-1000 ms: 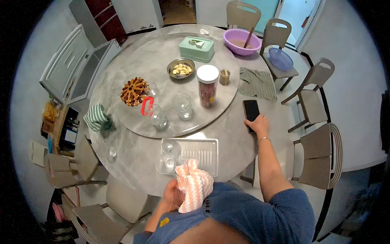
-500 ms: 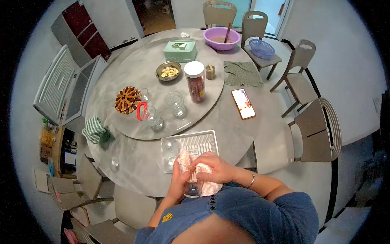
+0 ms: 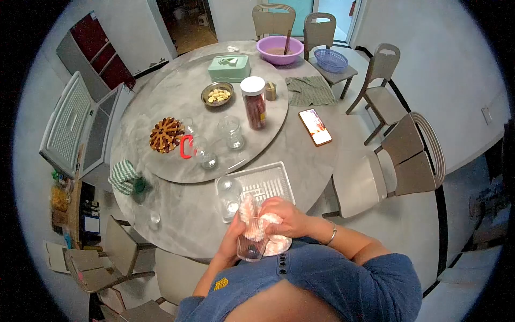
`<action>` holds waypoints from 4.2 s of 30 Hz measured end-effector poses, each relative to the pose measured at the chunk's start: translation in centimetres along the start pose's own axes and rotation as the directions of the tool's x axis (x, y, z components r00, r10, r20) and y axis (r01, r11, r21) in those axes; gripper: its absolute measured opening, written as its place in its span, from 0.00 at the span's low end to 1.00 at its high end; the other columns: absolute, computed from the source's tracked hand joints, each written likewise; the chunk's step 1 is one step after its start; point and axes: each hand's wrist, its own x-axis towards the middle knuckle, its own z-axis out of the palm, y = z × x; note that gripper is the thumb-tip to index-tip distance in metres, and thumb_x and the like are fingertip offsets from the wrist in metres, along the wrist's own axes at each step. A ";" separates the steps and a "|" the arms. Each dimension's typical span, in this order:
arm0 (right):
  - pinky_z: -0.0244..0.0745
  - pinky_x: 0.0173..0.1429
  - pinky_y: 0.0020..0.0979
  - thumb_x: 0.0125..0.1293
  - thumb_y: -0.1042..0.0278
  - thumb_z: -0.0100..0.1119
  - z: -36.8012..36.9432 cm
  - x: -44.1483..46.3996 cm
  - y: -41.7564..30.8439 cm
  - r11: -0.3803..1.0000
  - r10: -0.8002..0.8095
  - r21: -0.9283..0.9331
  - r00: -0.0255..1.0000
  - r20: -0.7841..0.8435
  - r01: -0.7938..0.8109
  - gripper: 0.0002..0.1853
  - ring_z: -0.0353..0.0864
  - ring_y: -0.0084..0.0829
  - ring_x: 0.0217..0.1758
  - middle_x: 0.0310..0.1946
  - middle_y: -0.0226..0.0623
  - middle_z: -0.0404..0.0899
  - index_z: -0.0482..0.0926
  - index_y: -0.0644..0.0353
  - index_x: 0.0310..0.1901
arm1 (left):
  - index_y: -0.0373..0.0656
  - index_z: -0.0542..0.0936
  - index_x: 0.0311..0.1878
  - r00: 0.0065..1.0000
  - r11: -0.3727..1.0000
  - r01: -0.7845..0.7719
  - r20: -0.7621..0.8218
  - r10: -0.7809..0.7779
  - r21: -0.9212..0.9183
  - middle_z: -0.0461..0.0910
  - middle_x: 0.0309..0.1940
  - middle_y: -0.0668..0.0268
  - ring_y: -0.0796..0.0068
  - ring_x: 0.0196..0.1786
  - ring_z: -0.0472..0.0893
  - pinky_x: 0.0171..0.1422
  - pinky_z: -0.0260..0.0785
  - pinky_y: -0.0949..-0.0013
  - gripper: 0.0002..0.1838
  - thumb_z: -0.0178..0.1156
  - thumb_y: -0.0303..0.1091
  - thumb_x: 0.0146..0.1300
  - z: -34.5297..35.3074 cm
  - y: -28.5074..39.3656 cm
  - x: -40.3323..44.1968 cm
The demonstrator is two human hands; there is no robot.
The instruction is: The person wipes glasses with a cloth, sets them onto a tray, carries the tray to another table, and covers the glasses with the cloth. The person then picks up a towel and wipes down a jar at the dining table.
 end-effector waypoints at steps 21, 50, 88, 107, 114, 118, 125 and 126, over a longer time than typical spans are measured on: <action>0.66 0.25 0.33 0.45 0.63 0.61 2.9 3.1 -4.9 1.000 -0.017 0.018 0.981 -0.193 0.021 0.14 0.73 0.43 0.23 0.21 0.44 0.72 0.73 0.64 0.30 | 0.40 0.55 0.59 0.999 0.897 -0.027 0.021 0.040 -0.440 0.62 0.54 0.58 0.63 0.55 0.65 0.57 0.60 0.63 0.29 0.35 0.51 0.61 0.8 1.9 -1.9; 0.68 0.30 0.30 0.47 0.66 0.57 1.6 3.6 -4.5 0.966 0.257 0.098 0.914 -0.314 -0.238 0.11 0.75 0.36 0.27 0.24 0.45 0.73 0.72 0.63 0.31 | 0.37 0.48 0.59 0.976 0.958 -0.216 0.055 0.209 0.187 0.63 0.49 0.61 0.71 0.50 0.67 0.51 0.62 0.69 0.42 0.57 0.51 0.50 -0.9 0.5 0.6; 0.65 0.43 0.31 0.57 0.59 0.49 -0.2 -1.5 -4.3 0.896 0.099 -0.421 0.987 -0.124 -0.143 0.21 0.71 0.39 0.39 0.35 0.47 0.71 0.65 0.62 0.48 | 0.41 0.55 0.55 0.999 0.958 0.046 -0.035 -0.038 0.284 0.69 0.34 0.64 0.77 0.34 0.71 0.35 0.67 0.74 0.25 0.52 0.34 0.57 0.9 -0.6 1.6; 0.66 0.36 0.24 0.58 0.53 0.47 1.9 -4.4 7.0 0.571 0.762 0.615 0.630 -0.151 -0.543 0.20 0.70 0.23 0.31 0.31 0.33 0.72 0.69 0.66 0.38 | 0.39 0.56 0.56 0.928 0.239 -0.223 0.130 0.350 0.945 0.63 0.51 0.49 0.52 0.52 0.66 0.49 0.65 0.62 0.42 0.66 0.41 0.39 1.2 0.0 1.4; 0.66 0.42 0.30 0.57 0.58 0.48 0.8 -3.0 6.7 0.636 0.761 0.204 0.561 -0.326 -0.744 0.16 0.71 0.32 0.37 0.34 0.43 0.72 0.69 0.61 0.42 | 0.38 0.66 0.47 0.843 0.044 -0.297 0.240 0.481 0.954 0.72 0.39 0.53 0.55 0.42 0.72 0.44 0.65 0.62 0.33 0.67 0.40 0.36 -0.3 -0.3 3.0; 0.66 0.44 0.36 0.55 0.58 0.49 -0.6 -1.8 3.4 0.662 0.681 -0.174 0.682 -0.267 -0.729 0.20 0.72 0.46 0.42 0.38 0.51 0.71 0.65 0.57 0.49 | 0.37 0.66 0.47 0.795 -0.018 -0.278 0.241 0.556 0.960 0.71 0.41 0.53 0.54 0.43 0.71 0.45 0.64 0.61 0.32 0.67 0.40 0.36 -1.2 -0.3 4.1; 0.65 0.49 0.31 0.60 0.54 0.43 -0.3 -3.7 6.4 0.660 0.744 0.109 0.667 0.038 -0.743 0.25 0.71 0.36 0.46 0.43 0.46 0.71 0.61 0.62 0.54 | 0.35 0.65 0.46 0.764 -0.014 -0.291 0.241 0.598 0.957 0.68 0.46 0.51 0.54 0.47 0.70 0.49 0.64 0.62 0.31 0.65 0.36 0.37 -1.1 -0.1 4.6; 0.65 0.50 0.30 0.62 0.54 0.39 -0.3 -3.6 6.6 0.632 0.752 0.249 0.659 0.031 -0.734 0.24 0.71 0.34 0.45 0.43 0.44 0.71 0.61 0.65 0.53 | 0.35 0.65 0.46 0.764 -0.014 -0.290 0.240 0.599 0.957 0.68 0.46 0.51 0.54 0.47 0.70 0.49 0.64 0.62 0.31 0.65 0.36 0.37 -1.0 -0.1 4.5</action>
